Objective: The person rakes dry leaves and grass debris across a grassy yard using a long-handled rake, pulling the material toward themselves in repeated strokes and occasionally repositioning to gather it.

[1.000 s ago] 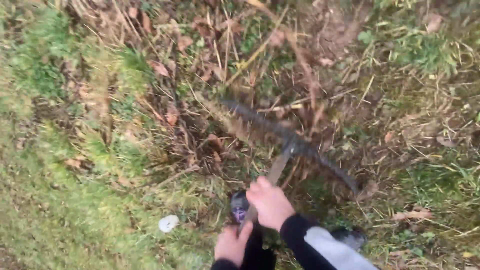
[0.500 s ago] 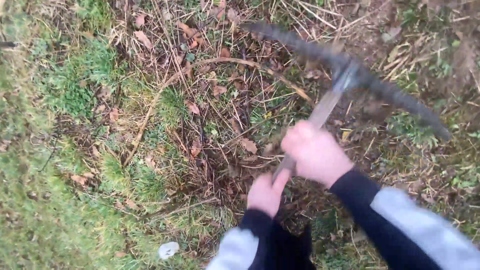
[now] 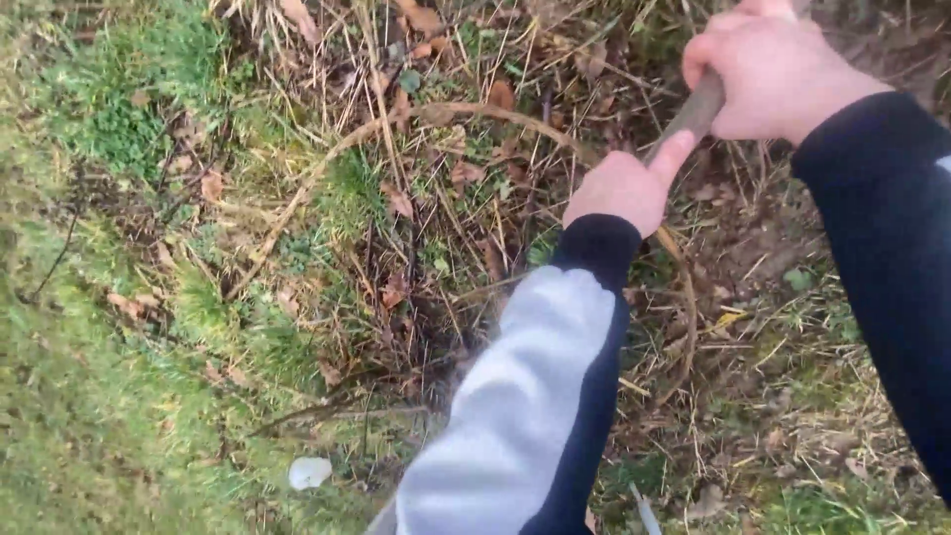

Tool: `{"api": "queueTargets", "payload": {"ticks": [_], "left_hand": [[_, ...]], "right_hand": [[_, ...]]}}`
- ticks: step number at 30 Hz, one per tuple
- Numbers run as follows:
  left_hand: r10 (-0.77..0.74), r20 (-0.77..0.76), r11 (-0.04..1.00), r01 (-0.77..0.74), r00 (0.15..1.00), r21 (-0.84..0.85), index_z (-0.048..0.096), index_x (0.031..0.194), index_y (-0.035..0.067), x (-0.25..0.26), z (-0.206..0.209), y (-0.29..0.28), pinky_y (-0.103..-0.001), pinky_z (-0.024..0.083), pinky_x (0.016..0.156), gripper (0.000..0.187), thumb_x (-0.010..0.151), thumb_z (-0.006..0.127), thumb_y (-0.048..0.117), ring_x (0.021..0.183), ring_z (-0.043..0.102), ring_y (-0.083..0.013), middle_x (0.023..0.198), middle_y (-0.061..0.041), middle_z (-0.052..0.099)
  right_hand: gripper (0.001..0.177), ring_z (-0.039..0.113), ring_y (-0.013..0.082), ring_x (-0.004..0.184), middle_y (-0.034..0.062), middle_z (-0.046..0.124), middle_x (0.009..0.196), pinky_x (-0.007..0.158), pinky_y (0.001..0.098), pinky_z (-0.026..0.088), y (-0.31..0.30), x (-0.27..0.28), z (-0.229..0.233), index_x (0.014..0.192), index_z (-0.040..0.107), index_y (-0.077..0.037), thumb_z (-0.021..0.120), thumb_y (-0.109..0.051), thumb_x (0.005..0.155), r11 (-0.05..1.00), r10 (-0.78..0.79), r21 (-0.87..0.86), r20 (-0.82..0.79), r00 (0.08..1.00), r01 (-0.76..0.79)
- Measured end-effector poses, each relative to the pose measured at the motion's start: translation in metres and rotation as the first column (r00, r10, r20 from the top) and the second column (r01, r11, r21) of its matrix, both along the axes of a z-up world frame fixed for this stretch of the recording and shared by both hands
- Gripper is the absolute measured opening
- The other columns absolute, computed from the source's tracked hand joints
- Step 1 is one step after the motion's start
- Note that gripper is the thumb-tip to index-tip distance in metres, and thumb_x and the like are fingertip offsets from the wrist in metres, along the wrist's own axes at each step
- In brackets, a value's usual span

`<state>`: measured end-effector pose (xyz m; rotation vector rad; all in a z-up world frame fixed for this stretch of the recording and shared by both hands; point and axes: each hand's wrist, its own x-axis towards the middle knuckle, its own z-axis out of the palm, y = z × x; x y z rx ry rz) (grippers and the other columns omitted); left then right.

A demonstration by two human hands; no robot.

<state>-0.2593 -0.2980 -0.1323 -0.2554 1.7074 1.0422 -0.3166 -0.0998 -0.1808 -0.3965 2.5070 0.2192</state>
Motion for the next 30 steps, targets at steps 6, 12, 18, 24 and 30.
{"api": "queueTargets", "payload": {"ticks": [6,12,18,24,30], "left_hand": [[0.013,0.017,1.0,-0.013,1.0,0.017,0.058,0.088,0.008,0.023,0.014,-0.035,-0.036,0.053,0.061,0.066,0.095,0.029,0.066,0.065,0.058,-0.0196,0.08,-0.006,0.06],[-0.07,-0.14,0.991,0.053,0.988,-0.121,0.068,0.094,0.006,0.074,0.017,-0.08,-0.048,0.055,0.075,0.077,0.092,0.025,0.07,0.084,0.072,-0.0351,0.094,-0.014,0.075],[-0.095,0.111,0.959,0.12,0.989,-0.255,0.066,0.102,0.006,0.251,0.0,-0.202,-0.052,0.053,0.09,0.079,0.097,0.031,0.076,0.1,0.071,-0.0384,0.106,-0.02,0.072],[0.102,0.29,0.886,0.046,0.952,-0.461,0.074,0.101,0.002,0.49,-0.085,-0.367,-0.049,0.049,0.1,0.082,0.091,0.046,0.079,0.114,0.066,-0.0433,0.109,-0.026,0.073],[0.419,0.295,0.875,-0.296,0.859,-0.383,0.068,0.13,0.005,0.561,-0.085,-0.437,-0.039,0.05,0.108,0.076,0.088,0.054,0.066,0.123,0.069,-0.0309,0.127,-0.017,0.074]], "right_hand": [[0.009,0.047,0.028,0.117,0.0037,0.065,0.093,0.113,0.051,0.046,-0.088,0.016,0.074,0.089,0.073,-0.015,0.071,-0.006,0.087,0.96,-0.279,0.057,0.219,0.935,0.273],[0.015,0.047,0.0278,0.118,-0.002,0.066,0.094,0.087,0.0521,0.058,-0.103,0.067,0.053,0.094,0.071,-0.02,0.065,-0.014,0.081,0.987,-0.153,-0.025,0.109,0.982,0.157],[0.026,0.07,0.0243,0.078,0.0054,0.071,0.075,0.077,0.039,0.063,-0.249,0.212,0.061,0.072,0.074,-0.014,0.072,-0.038,0.081,0.978,0.069,-0.208,0.374,0.925,0.011],[0.014,0.052,0.0281,0.097,0.0023,0.059,0.086,0.053,0.0474,0.055,-0.404,0.429,-0.056,0.081,0.061,-0.012,0.063,-0.002,0.072,0.893,0.153,-0.449,0.361,0.92,0.028],[0.024,0.052,0.0261,0.107,0.0057,0.065,0.1,0.066,0.0453,0.059,-0.482,0.475,-0.029,0.102,0.069,-0.012,0.073,-0.008,0.079,0.9,0.307,-0.411,0.356,0.883,-0.147]]}}
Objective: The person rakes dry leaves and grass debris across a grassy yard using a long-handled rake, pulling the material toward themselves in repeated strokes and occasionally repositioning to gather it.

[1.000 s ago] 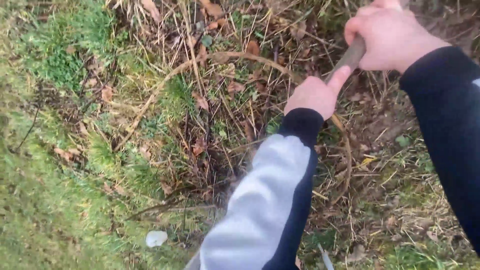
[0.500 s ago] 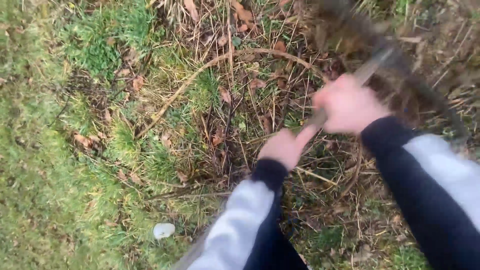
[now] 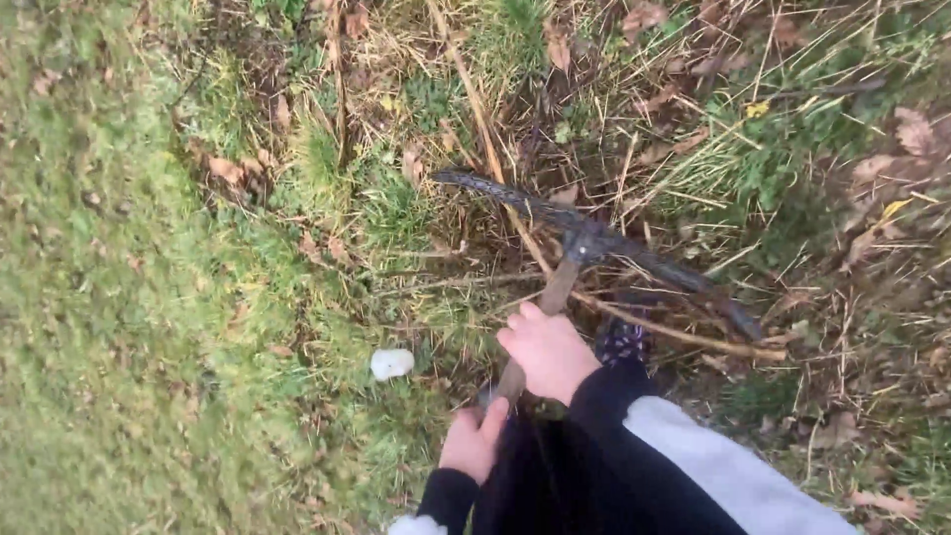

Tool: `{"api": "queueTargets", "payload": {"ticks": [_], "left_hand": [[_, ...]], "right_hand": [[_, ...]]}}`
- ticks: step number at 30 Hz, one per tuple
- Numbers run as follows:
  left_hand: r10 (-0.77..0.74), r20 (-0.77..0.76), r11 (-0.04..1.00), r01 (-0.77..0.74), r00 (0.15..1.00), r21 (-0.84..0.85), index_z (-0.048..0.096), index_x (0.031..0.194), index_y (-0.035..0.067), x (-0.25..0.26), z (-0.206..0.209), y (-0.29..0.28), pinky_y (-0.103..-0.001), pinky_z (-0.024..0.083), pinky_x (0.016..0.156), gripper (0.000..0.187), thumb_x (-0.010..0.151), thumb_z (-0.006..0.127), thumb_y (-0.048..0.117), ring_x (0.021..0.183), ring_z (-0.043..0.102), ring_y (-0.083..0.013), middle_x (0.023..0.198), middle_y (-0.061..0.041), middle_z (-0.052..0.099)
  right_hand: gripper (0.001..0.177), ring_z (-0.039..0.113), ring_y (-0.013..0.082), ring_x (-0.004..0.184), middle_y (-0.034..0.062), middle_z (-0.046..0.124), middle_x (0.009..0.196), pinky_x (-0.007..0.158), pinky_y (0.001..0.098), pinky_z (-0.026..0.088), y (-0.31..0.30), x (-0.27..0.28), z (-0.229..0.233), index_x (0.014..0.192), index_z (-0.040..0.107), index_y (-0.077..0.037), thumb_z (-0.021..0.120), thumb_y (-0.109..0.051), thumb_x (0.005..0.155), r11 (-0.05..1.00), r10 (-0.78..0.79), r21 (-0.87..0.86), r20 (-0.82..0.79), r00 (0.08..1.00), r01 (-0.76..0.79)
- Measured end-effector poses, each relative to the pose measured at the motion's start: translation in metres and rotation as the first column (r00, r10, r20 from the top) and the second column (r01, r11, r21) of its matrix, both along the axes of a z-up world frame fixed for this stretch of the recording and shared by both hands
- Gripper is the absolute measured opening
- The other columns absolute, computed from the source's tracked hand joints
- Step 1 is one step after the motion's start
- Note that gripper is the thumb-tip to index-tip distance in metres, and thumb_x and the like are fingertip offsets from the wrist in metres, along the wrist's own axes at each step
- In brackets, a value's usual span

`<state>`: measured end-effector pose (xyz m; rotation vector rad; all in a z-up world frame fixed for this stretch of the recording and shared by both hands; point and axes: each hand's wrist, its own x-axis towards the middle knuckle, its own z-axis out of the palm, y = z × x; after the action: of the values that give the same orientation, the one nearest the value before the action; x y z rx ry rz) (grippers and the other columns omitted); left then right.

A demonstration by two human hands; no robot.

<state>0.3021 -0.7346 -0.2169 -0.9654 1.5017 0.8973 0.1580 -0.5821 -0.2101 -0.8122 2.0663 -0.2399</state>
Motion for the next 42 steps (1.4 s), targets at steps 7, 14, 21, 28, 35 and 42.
{"api": "queueTargets", "payload": {"ticks": [7,14,21,28,35,42], "left_hand": [[-0.121,-0.211,0.977,0.154,0.97,0.148,0.073,0.12,0.007,-0.123,0.028,0.026,-0.049,0.047,0.113,0.083,0.093,0.041,0.079,0.13,0.062,-0.0339,0.124,-0.021,0.072],[0.001,-0.155,0.976,0.033,0.988,0.216,0.062,0.123,-0.001,-0.174,-0.014,0.057,-0.049,0.053,0.097,0.083,0.091,0.034,0.07,0.108,0.069,-0.0337,0.124,-0.021,0.069],[0.001,-0.003,0.965,0.0,1.0,0.264,0.06,0.129,-0.001,-0.043,-0.015,0.062,-0.047,0.052,0.102,0.087,0.095,0.034,0.075,0.115,0.067,-0.0339,0.128,-0.024,0.065],[-0.285,0.011,0.944,0.279,0.958,0.176,0.065,0.106,0.004,0.084,-0.02,0.06,-0.051,0.054,0.092,0.076,0.098,0.043,0.076,0.099,0.07,-0.0402,0.105,-0.02,0.072],[-0.396,-0.021,0.909,0.395,0.918,0.131,0.07,0.103,0.009,0.133,0.003,0.054,-0.052,0.053,0.088,0.076,0.092,0.047,0.08,0.099,0.069,-0.041,0.102,-0.017,0.073],[-0.335,-0.158,0.913,0.361,0.929,0.19,0.07,0.102,0.011,0.116,0.041,0.076,-0.051,0.052,0.09,0.07,0.095,0.043,0.075,0.096,0.07,-0.0406,0.101,-0.016,0.073]], "right_hand": [[0.025,0.052,0.0241,0.103,0.0008,0.061,0.092,0.059,0.0343,0.056,0.037,-0.075,0.01,0.085,0.07,-0.019,0.072,-0.007,0.063,0.987,-0.031,-0.15,-0.557,0.83,-0.064],[0.009,0.049,0.0317,0.122,0.0078,0.064,0.106,0.094,0.0518,0.058,0.053,-0.12,-0.057,0.09,0.074,-0.01,0.071,-0.013,0.082,0.98,-0.014,0.18,-0.343,0.939,0.08],[0.014,0.051,0.0246,0.1,0.003,0.06,0.086,0.069,0.0426,0.057,0.062,0.0,-0.065,0.078,0.059,-0.016,0.07,-0.023,0.072,0.989,-0.046,0.13,-0.14,0.989,0.064],[0.026,0.057,0.0221,0.095,0.0034,0.055,0.087,0.067,0.0407,0.055,0.071,0.131,-0.046,0.082,0.048,-0.016,0.059,0.003,0.07,0.876,-0.477,0.143,0.104,0.873,0.461],[0.023,0.053,0.0192,0.107,-0.0067,0.061,0.087,0.067,0.0471,0.059,0.078,0.186,-0.01,0.083,0.053,-0.02,0.06,-0.004,0.069,0.877,-0.459,0.167,0.008,0.889,0.451],[0.01,0.056,0.0193,0.107,-0.0053,0.064,0.09,0.07,0.0366,0.065,0.103,0.176,0.031,0.084,0.063,-0.02,0.07,-0.016,0.077,0.943,-0.192,0.23,-0.208,0.959,0.239]]}}
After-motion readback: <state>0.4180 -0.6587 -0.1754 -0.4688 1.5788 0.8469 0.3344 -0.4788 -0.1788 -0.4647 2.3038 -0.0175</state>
